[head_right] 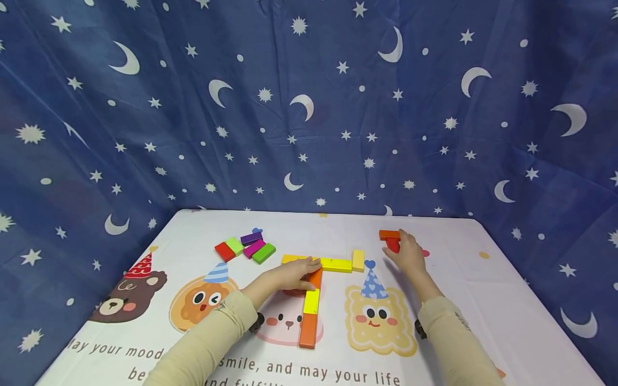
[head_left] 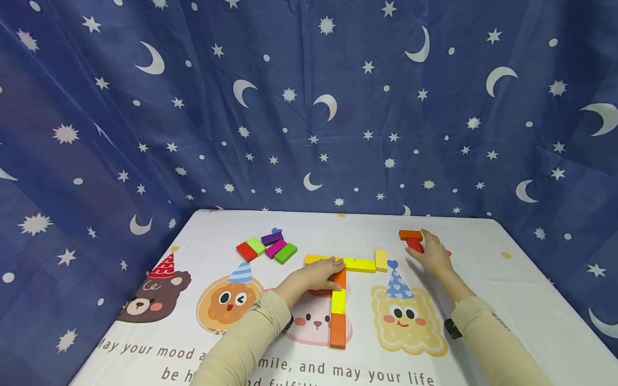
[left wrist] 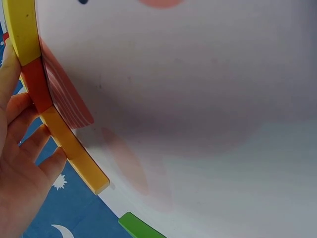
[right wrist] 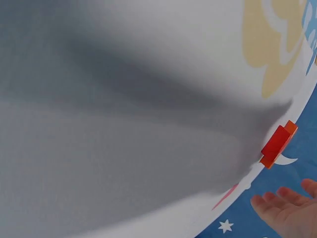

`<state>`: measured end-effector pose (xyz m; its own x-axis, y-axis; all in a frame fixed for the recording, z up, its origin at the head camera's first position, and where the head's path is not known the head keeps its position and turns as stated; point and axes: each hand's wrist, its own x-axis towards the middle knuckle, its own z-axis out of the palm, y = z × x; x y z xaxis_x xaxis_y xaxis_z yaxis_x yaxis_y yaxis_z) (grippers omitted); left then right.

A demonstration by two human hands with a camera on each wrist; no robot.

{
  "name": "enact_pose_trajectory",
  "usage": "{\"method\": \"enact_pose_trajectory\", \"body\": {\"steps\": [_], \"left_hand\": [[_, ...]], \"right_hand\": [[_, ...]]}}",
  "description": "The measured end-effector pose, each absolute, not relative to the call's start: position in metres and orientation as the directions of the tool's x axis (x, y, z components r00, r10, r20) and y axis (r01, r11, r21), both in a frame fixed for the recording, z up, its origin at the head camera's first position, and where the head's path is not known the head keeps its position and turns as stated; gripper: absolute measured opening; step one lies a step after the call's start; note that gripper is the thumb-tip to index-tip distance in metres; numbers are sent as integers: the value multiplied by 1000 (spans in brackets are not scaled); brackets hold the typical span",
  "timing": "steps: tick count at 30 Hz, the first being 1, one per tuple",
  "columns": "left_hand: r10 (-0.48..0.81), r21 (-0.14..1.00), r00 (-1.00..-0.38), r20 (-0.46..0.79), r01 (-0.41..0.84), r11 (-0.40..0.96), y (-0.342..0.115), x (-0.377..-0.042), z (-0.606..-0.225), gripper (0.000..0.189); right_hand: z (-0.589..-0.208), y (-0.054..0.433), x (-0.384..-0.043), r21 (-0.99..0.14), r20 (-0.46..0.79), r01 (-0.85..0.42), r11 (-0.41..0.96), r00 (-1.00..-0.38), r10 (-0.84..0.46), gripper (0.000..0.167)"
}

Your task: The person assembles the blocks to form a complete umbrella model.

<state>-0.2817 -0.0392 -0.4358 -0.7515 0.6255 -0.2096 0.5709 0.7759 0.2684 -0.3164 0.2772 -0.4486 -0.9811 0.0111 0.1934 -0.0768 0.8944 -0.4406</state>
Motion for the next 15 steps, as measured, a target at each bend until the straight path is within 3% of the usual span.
{"method": "enact_pose_trajectory", "body": {"steps": [8,15], "left_hand": [[623,276,-756,-202,566,777,-39,-282,-436,67],[620,288,-757,-205,559,778,-40,-282,-436,66]], "right_hand": [[-450,275,-321,-470,-32,61,881,-998,51,86],[-453,277,-324,-443,-64,69,894,-997,45,75]]}}
